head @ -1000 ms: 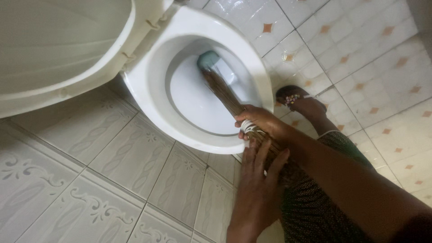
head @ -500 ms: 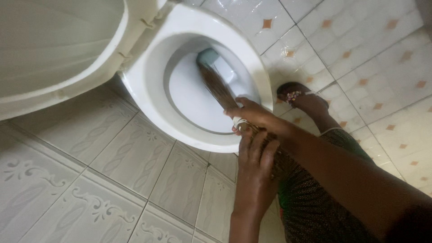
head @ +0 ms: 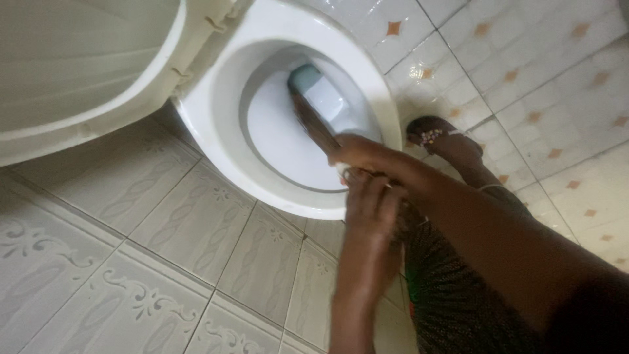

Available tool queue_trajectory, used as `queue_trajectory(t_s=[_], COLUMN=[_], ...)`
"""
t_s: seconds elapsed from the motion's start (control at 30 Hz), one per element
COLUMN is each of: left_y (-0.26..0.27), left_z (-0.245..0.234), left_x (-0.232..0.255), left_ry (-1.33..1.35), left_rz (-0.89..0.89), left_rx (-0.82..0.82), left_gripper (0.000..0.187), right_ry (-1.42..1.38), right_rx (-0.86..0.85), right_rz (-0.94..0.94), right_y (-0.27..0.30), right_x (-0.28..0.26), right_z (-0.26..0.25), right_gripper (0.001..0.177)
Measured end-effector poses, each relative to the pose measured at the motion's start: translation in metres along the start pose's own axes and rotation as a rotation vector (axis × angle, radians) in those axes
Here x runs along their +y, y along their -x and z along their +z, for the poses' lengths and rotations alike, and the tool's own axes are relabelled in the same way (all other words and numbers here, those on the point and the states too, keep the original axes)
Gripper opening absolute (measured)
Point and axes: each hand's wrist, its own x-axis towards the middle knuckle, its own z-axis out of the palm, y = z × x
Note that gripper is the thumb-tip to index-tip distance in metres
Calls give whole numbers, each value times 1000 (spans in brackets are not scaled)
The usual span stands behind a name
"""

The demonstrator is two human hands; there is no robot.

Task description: The person scrubs the inside of a toilet bowl using a traditional straw broom. They repeatedly move the broom in circular and back-and-forth motions within the water-filled bowl.

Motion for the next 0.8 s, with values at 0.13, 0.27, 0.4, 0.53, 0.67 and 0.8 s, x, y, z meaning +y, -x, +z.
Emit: queue_trajectory(t_s=[0.13, 0.27, 0.4, 0.53, 0.67, 0.8], left_y=[8, -15, -20, 0, 6, -9], left_z=[-1, -3, -2, -13, -22, -27], left_x=[22, 8, 0, 14, 10, -11], left_ry=[-50, 33, 71, -63, 97, 179], left_rz=[32, 25, -55, -5, -81, -186], left_rx=[17, 81, 42, -11, -36, -34], left_gripper=[63, 61, 62, 69, 66, 61], right_ry=[200, 471, 350, 690, 618, 516], right_rx=[-9, 33, 8, 13, 34, 79], right_rz=[51, 17, -42, -38, 46, -44], right_y=[21, -13, -35, -34, -41, -61], right_x=[7, -15, -3, 15, 23, 8], right_z=[-7, -11, -15, -2, 7, 15], right_gripper=[38, 30, 30, 38, 36, 35])
